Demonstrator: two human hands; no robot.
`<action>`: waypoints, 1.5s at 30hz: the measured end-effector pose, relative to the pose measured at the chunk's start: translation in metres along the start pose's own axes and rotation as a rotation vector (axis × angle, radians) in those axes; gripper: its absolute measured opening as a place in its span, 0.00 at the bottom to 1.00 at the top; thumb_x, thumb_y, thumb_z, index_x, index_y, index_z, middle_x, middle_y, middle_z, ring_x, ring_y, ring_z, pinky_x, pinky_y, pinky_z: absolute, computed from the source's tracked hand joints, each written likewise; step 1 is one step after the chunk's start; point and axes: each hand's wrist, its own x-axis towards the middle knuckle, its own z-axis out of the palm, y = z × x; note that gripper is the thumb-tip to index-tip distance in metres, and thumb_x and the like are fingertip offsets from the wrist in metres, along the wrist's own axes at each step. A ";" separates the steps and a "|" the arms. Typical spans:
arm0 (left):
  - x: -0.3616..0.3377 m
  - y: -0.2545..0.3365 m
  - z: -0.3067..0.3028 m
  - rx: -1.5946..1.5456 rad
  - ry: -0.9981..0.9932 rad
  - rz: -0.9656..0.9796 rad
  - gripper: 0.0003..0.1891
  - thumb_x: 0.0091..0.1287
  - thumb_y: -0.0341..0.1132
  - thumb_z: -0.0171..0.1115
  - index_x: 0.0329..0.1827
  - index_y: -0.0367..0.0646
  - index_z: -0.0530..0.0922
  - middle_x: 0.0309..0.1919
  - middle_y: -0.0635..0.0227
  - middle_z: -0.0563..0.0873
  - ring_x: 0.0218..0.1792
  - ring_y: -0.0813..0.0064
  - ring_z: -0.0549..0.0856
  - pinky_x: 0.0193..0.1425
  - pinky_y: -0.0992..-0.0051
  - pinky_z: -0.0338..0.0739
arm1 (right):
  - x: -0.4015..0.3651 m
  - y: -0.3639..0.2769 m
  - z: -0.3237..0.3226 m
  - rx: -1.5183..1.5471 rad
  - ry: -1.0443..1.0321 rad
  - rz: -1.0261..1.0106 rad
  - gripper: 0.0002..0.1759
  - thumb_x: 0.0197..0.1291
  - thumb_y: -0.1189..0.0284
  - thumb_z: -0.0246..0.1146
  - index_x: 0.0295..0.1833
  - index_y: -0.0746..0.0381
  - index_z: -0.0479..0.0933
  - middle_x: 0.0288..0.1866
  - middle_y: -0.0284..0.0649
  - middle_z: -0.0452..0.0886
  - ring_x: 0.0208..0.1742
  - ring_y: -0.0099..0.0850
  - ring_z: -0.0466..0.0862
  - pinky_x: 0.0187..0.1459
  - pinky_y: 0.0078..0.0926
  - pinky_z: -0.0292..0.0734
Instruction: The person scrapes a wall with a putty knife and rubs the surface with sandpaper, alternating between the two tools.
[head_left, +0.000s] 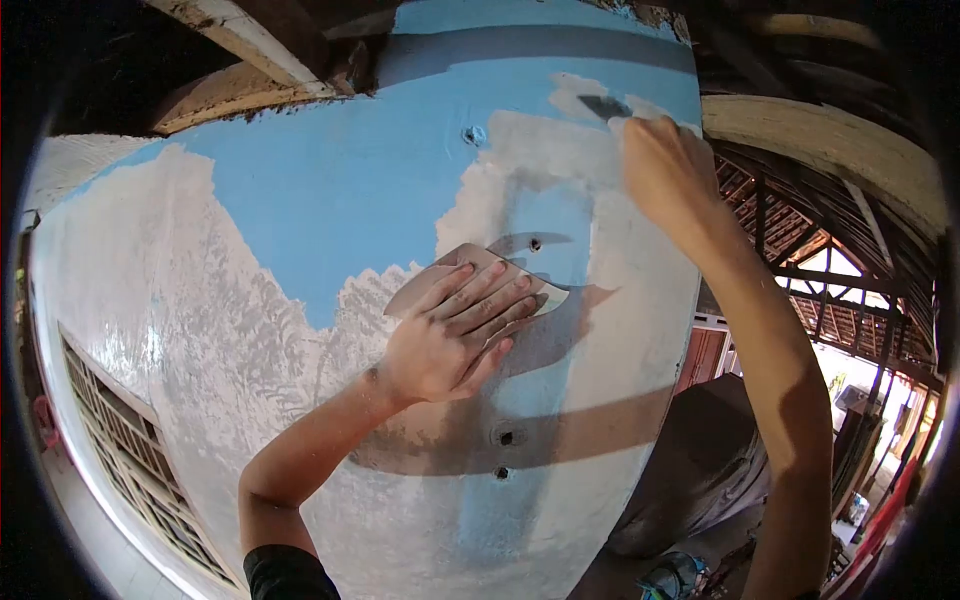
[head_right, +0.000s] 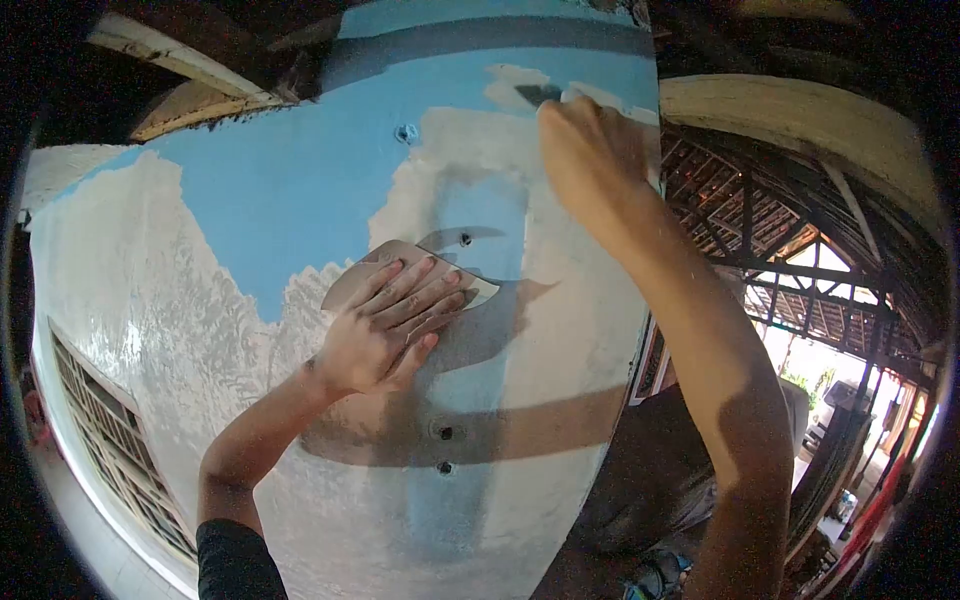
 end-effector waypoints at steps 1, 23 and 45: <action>-0.001 0.000 0.000 0.000 0.000 -0.004 0.22 0.72 0.40 0.52 0.68 0.49 0.75 0.71 0.68 0.72 0.74 0.64 0.66 0.78 0.60 0.55 | 0.004 0.007 0.007 0.010 0.050 0.013 0.08 0.57 0.81 0.59 0.40 0.71 0.83 0.43 0.59 0.84 0.46 0.51 0.87 0.44 0.45 0.84; -0.003 -0.003 -0.001 -0.023 -0.037 -0.013 0.23 0.71 0.38 0.50 0.70 0.47 0.72 0.74 0.67 0.68 0.76 0.62 0.62 0.79 0.57 0.53 | 0.004 0.004 0.004 -0.039 -0.056 0.095 0.08 0.58 0.80 0.59 0.42 0.68 0.82 0.44 0.54 0.84 0.47 0.50 0.86 0.46 0.45 0.83; -0.004 -0.003 0.001 -0.052 -0.003 -0.003 0.21 0.72 0.39 0.50 0.67 0.48 0.75 0.72 0.68 0.70 0.76 0.63 0.63 0.78 0.57 0.54 | 0.023 0.024 0.002 0.010 -0.054 0.113 0.12 0.59 0.78 0.58 0.47 0.67 0.82 0.46 0.55 0.84 0.50 0.52 0.84 0.50 0.46 0.81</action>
